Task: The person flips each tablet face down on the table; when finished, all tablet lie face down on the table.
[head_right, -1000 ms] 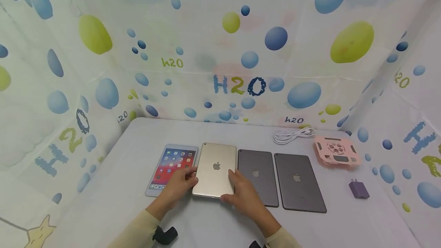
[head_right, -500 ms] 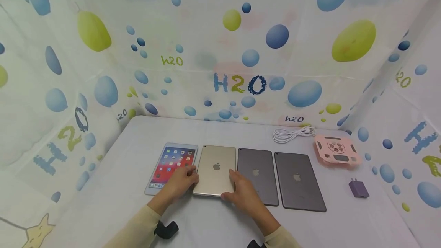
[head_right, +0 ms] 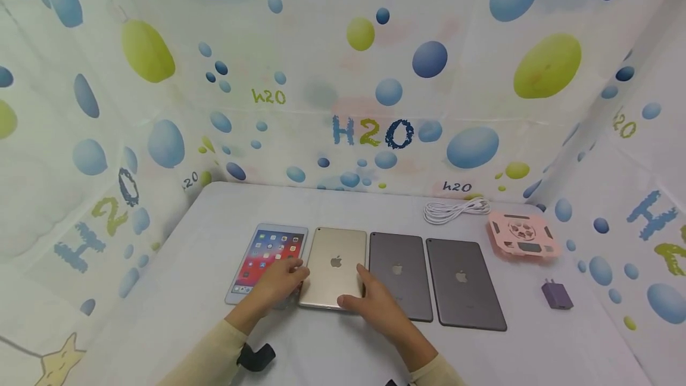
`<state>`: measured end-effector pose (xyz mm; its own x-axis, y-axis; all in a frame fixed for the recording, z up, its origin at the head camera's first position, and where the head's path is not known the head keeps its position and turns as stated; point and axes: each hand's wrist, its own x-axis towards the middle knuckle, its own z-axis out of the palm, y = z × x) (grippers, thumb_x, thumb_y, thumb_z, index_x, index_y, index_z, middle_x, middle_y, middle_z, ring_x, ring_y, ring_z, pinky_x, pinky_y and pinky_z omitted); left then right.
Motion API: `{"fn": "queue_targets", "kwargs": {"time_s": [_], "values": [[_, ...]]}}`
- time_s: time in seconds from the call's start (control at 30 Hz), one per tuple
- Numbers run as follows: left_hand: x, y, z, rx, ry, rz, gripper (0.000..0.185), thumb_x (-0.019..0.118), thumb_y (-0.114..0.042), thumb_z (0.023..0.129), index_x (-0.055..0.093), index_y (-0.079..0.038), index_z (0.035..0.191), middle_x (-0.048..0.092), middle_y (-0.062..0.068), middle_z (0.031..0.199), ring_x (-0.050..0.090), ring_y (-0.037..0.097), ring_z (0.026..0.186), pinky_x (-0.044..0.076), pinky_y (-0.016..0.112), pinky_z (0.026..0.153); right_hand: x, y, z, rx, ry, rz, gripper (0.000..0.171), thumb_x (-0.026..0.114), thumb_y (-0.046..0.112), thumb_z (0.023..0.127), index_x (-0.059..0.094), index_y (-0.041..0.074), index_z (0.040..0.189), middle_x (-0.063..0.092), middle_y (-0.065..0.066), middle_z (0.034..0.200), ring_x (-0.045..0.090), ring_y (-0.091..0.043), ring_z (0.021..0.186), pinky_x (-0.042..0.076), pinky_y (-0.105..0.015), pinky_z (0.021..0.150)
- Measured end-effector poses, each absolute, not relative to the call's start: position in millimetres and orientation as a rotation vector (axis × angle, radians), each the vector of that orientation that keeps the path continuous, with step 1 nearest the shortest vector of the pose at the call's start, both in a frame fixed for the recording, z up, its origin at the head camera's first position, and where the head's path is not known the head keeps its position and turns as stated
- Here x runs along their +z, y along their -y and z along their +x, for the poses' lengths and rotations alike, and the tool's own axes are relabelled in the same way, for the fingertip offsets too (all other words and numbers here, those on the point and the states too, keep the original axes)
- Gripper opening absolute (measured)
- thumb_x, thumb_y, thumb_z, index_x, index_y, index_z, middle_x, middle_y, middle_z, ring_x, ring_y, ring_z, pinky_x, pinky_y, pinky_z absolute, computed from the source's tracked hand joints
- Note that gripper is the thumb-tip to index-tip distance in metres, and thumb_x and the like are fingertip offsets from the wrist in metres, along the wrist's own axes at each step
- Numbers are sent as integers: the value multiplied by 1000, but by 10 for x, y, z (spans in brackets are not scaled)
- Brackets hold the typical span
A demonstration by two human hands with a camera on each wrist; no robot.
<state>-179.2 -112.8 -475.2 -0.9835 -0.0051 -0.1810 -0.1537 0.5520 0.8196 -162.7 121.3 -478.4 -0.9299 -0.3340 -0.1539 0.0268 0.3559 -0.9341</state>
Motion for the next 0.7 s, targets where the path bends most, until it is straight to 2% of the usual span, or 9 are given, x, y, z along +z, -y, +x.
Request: {"fn": "queue_targets", "kwargs": {"time_s": [0.3, 0.53, 0.7], "values": [[-4700, 1139, -1733, 1426, -2651, -110, 45, 58, -24, 94, 56, 7, 127, 66, 14, 107, 62, 19, 81, 57, 39, 75, -4779, -1174, -1580, -1632, -2255, -232, 89, 70, 31, 86, 19, -2, 151, 15, -23, 157, 10, -37, 145, 13, -54, 115], [-4717, 1153, -1730, 1446, -2641, -138, 46, 58, -26, 93, 58, 6, 126, 67, 15, 108, 65, 18, 80, 57, 37, 73, -4808, -1163, -1587, -1701, -2179, -240, 89, 66, 31, 89, 13, -5, 151, 10, -23, 158, 7, -37, 145, 11, -53, 115], [-4757, 1160, -1740, 1472, -2612, -134, 47, 59, -26, 93, 57, 6, 127, 68, 13, 106, 64, 18, 79, 57, 35, 71, -4791, -1150, -1574, -1738, -2170, -228, 88, 67, 29, 89, 14, -5, 151, 12, -23, 158, 7, -36, 145, 11, -54, 115]]}}
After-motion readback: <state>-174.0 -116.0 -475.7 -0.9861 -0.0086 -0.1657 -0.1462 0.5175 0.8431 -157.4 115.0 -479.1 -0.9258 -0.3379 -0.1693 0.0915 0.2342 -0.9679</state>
